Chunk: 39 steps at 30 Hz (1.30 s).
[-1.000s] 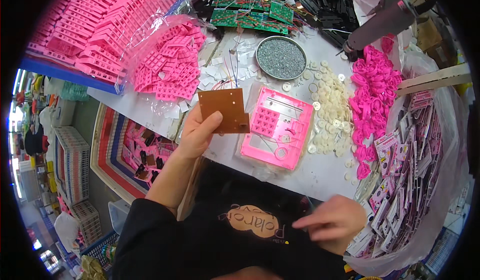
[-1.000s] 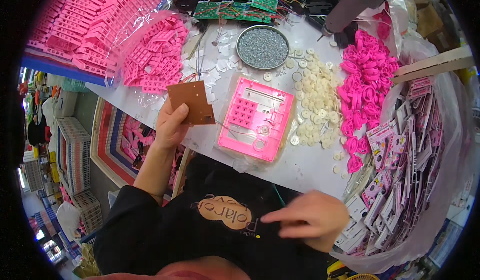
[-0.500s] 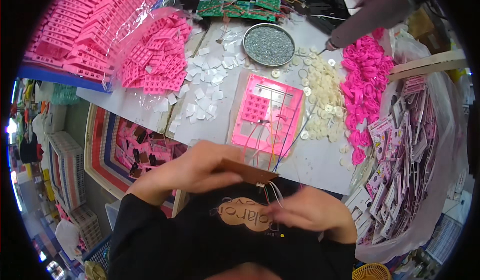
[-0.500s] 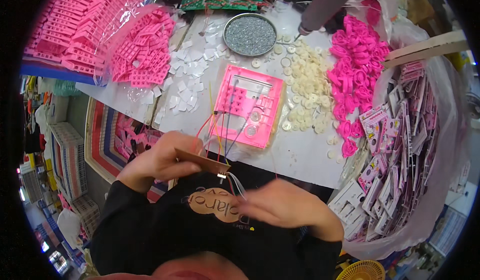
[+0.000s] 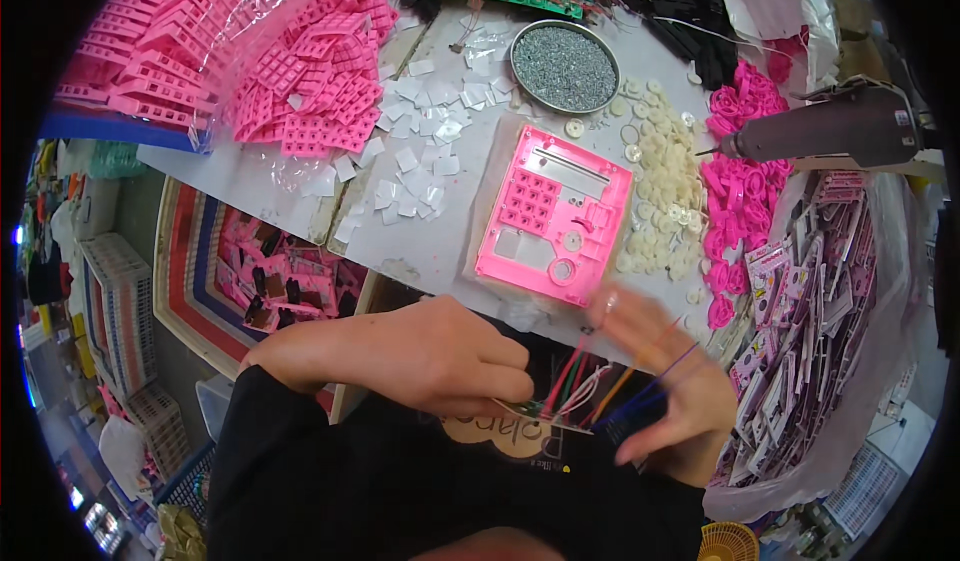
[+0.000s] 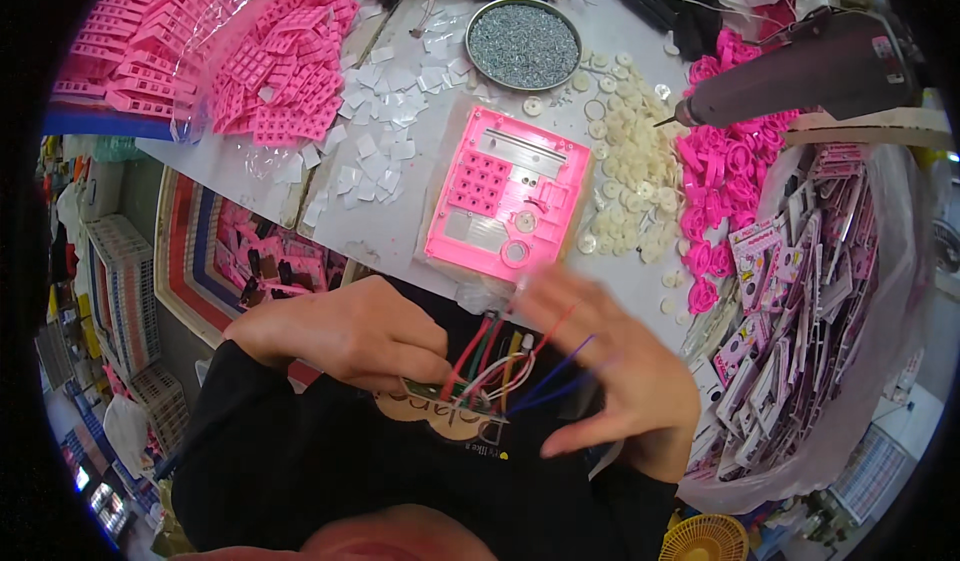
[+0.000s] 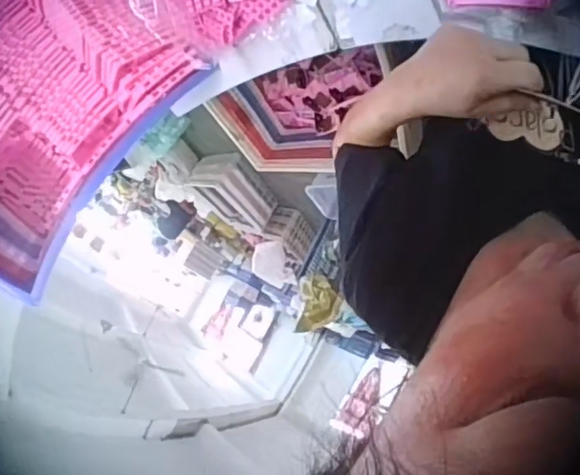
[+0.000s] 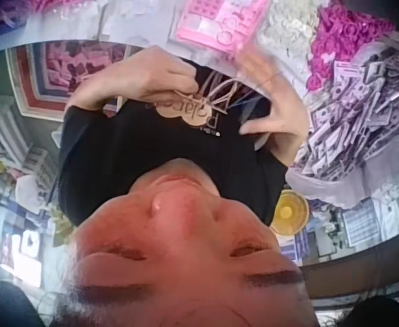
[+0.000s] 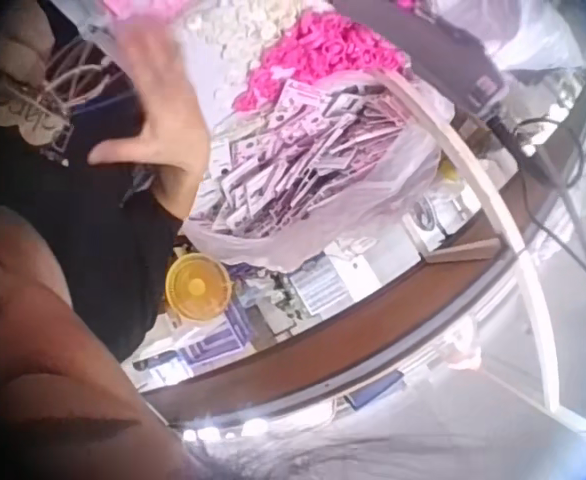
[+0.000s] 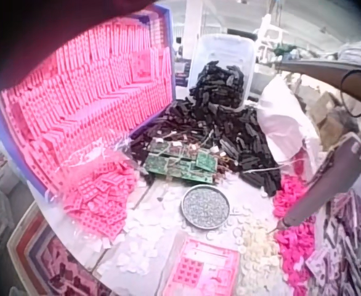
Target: Assembling the internal electronic and mechanical components of a pink toy piggy bank using a hot glue gun.
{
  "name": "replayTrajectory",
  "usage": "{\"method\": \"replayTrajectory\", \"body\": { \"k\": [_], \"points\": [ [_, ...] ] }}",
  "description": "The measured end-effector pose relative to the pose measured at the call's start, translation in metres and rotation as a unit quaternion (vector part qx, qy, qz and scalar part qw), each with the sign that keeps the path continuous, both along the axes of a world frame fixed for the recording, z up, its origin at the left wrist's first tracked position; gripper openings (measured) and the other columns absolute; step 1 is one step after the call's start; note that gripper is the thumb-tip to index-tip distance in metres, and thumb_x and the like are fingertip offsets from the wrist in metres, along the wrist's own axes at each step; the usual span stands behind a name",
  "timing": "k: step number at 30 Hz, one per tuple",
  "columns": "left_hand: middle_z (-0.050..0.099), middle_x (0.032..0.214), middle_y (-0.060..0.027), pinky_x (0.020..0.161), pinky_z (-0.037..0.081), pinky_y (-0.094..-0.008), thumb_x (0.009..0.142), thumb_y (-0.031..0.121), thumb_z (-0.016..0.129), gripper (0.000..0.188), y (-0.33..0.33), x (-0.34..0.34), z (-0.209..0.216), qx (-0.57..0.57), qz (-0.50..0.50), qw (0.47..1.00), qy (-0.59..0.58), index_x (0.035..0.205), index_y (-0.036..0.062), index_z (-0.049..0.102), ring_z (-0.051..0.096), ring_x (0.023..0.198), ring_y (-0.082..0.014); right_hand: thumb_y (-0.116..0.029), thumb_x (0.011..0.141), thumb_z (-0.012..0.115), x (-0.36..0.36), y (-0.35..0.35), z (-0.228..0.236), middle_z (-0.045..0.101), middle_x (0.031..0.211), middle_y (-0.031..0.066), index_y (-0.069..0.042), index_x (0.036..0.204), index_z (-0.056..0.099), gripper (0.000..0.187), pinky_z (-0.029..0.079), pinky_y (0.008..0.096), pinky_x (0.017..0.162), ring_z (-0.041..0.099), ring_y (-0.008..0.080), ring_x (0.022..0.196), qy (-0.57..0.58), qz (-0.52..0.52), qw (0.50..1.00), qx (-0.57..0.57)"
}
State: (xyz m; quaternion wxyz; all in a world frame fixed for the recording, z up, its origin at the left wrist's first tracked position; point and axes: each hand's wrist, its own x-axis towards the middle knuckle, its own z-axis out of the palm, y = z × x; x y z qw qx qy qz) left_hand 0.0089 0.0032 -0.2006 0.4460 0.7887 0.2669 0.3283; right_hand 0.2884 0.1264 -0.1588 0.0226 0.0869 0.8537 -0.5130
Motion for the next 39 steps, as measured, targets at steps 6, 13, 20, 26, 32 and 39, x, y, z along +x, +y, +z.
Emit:
{"method": "replayTrajectory", "body": {
  "k": [6, 13, 20, 26, 32, 39],
  "points": [
    [0.062, 0.080, -0.0077, 0.061, 0.050, -0.0414, 0.091, 0.017, 0.068, 0.020, 0.006, 0.002, 0.008, -0.063, 0.056, 0.996, 0.013, 0.109, 0.0109, 0.062, 0.064, 0.073, -0.0324, -0.036, 0.090, 0.070, -0.017, -0.023, 0.004, 0.067, 0.117, 0.0147, 0.001, 0.121, 0.063, 0.049, 0.045, 0.0431, 0.101, 0.060, 0.0329, 0.116, -0.006, 0.052, 0.999, 0.012],
    [0.073, 0.100, -0.0141, 0.083, 0.053, -0.0339, 0.096, 0.009, 0.063, 0.029, 0.000, -0.003, -0.001, -0.256, 0.120, 0.956, -0.078, 0.124, 0.0024, 0.062, 0.072, 0.093, -0.0257, -0.051, 0.091, 0.065, -0.014, 0.000, -0.032, 0.052, 0.140, 0.0224, 0.003, 0.144, 0.046, 0.078, 0.033, 0.0471, 0.112, 0.047, 0.0382, 0.132, 0.014, -0.055, 0.998, 0.000],
    [0.067, 0.087, -0.0124, 0.066, 0.050, -0.0353, 0.095, 0.012, 0.065, 0.023, -0.011, 0.011, -0.027, -0.249, 0.134, 0.959, -0.036, 0.115, 0.0013, 0.063, 0.067, 0.078, -0.0218, -0.029, 0.093, 0.067, -0.044, -0.018, -0.047, 0.061, 0.129, 0.0204, 0.001, 0.138, 0.054, 0.055, 0.044, 0.0391, 0.100, 0.059, 0.0304, 0.119, 0.051, -0.143, 0.970, -0.189],
    [0.060, 0.123, -0.0136, 0.091, 0.052, -0.0300, 0.104, 0.008, 0.049, 0.051, -0.024, 0.012, -0.052, -0.543, 0.162, 0.798, -0.205, 0.152, 0.0022, 0.031, 0.065, 0.100, -0.0160, -0.009, 0.093, 0.066, -0.071, 0.010, -0.085, 0.072, 0.106, 0.0103, 0.001, 0.116, 0.067, 0.026, 0.053, 0.0293, 0.081, 0.067, 0.0146, 0.094, 0.058, -0.342, 0.931, -0.119],
    [0.059, 0.124, -0.0139, 0.093, 0.052, -0.0292, 0.101, 0.006, 0.054, 0.061, -0.033, 0.015, -0.065, -0.498, 0.201, 0.795, -0.281, 0.156, 0.0062, 0.027, 0.064, 0.107, -0.0176, -0.007, 0.093, 0.065, -0.093, 0.041, -0.099, 0.071, 0.104, 0.0067, 0.005, 0.116, 0.065, 0.026, 0.053, 0.0275, 0.075, 0.065, 0.0104, 0.090, 0.077, -0.344, 0.917, -0.189],
    [0.067, 0.112, -0.0148, 0.078, 0.058, -0.0310, 0.092, 0.008, 0.067, 0.059, -0.025, -0.011, -0.037, -0.376, 0.250, 0.892, -0.002, 0.146, 0.0035, 0.045, 0.068, 0.096, -0.0182, -0.009, 0.089, 0.069, -0.105, 0.048, -0.106, 0.072, 0.092, 0.0187, 0.002, 0.113, 0.066, 0.027, 0.053, 0.0360, 0.069, 0.070, 0.0283, 0.075, 0.003, -0.302, 0.953, 0.018]
  ]
}}
